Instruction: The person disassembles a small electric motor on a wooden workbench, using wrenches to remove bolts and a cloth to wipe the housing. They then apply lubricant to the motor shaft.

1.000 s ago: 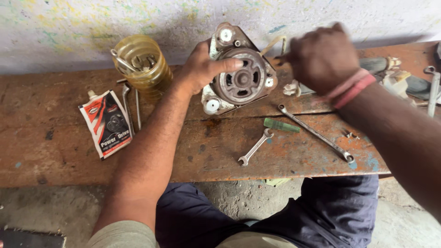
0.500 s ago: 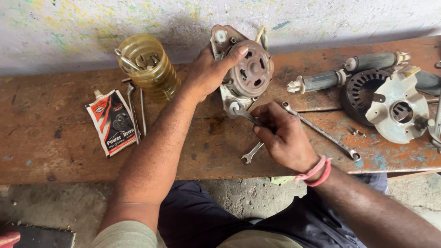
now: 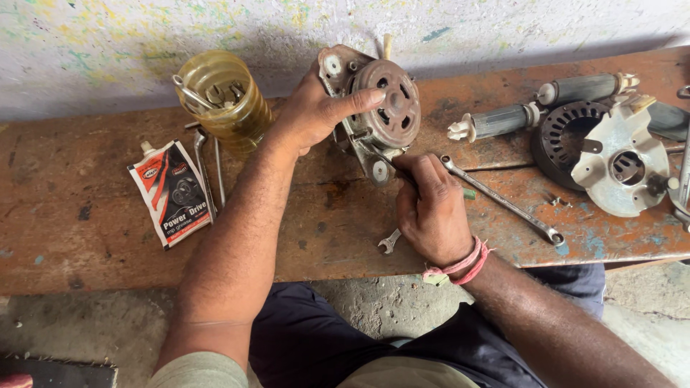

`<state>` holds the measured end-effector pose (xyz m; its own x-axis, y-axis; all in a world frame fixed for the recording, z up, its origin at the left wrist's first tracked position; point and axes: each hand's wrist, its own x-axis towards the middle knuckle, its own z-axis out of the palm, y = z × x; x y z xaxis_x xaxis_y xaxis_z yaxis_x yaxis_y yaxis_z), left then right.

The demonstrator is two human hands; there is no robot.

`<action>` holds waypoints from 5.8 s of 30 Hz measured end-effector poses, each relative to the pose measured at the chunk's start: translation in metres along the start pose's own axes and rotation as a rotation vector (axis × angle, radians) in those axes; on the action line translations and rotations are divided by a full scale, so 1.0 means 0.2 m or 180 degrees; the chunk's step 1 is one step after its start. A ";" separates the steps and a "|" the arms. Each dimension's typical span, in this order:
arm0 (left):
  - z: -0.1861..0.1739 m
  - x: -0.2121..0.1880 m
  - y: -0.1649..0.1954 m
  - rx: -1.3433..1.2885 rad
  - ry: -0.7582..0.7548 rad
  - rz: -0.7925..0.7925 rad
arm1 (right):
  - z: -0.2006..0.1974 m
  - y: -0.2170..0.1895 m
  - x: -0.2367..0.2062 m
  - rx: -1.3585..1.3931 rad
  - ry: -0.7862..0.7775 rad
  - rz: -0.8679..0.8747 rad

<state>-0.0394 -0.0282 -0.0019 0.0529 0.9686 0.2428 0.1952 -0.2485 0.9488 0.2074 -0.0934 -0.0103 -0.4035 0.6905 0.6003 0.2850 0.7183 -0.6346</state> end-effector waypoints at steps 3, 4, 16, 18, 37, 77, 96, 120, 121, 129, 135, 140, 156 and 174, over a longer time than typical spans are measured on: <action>0.03 0.00 -0.01 -0.0118 0.0297 -0.0049 | -0.04 0.06 -0.03 0.0066 -0.0099 -0.0036; 0.04 0.01 -0.02 -0.0157 0.0454 -0.0075 | -0.06 0.08 -0.04 0.0268 -0.0103 0.0295; 0.02 0.01 -0.03 -0.0304 0.0540 -0.0198 | -0.13 0.33 0.09 0.0854 -0.1026 0.2406; 0.01 0.01 -0.03 -0.0337 0.0411 -0.0118 | -0.14 0.32 0.11 0.0915 -0.0999 0.2660; 0.01 0.01 -0.04 -0.0375 0.0251 -0.0001 | -0.22 0.34 0.17 -0.0343 -0.0996 0.0748; 0.23 0.05 0.04 0.0377 0.2081 -0.0850 | 0.00 0.33 0.10 -0.1596 -0.1124 0.0131; 0.25 0.02 0.07 0.0369 0.2320 -0.0390 | 0.11 0.30 0.09 -0.1915 -0.1093 0.0693; 0.24 0.01 0.05 0.0471 0.2661 -0.0516 | 0.22 0.25 0.14 -0.1682 -0.0554 0.1202; 0.23 0.04 0.05 0.0639 0.2770 -0.0504 | 0.20 0.27 0.16 -0.1534 -0.0534 0.1103; 0.12 0.05 -0.01 0.0414 0.1356 -0.0395 | -0.11 0.32 0.07 -0.1163 -0.0592 0.0822; 0.09 0.06 0.01 0.0135 0.0664 -0.0429 | -0.12 0.26 0.13 -0.1057 -0.1118 0.0112; 0.12 0.06 0.00 0.0344 0.0830 -0.0474 | -0.10 0.23 0.20 -0.1121 -0.1264 0.0127; 0.17 0.03 0.04 -0.0035 0.1021 -0.0391 | -0.11 0.38 0.26 -0.1398 -0.1667 -0.0447; 0.19 0.01 0.02 -0.0188 0.1152 -0.0450 | -0.15 0.37 0.33 -0.0658 -0.1794 -0.0335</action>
<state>-0.0008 -0.0281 -0.0055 -0.3213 0.9343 0.1544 0.1186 -0.1221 0.9854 0.2271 0.0066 -0.0033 -0.8208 0.5042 0.2686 0.3588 0.8208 -0.4444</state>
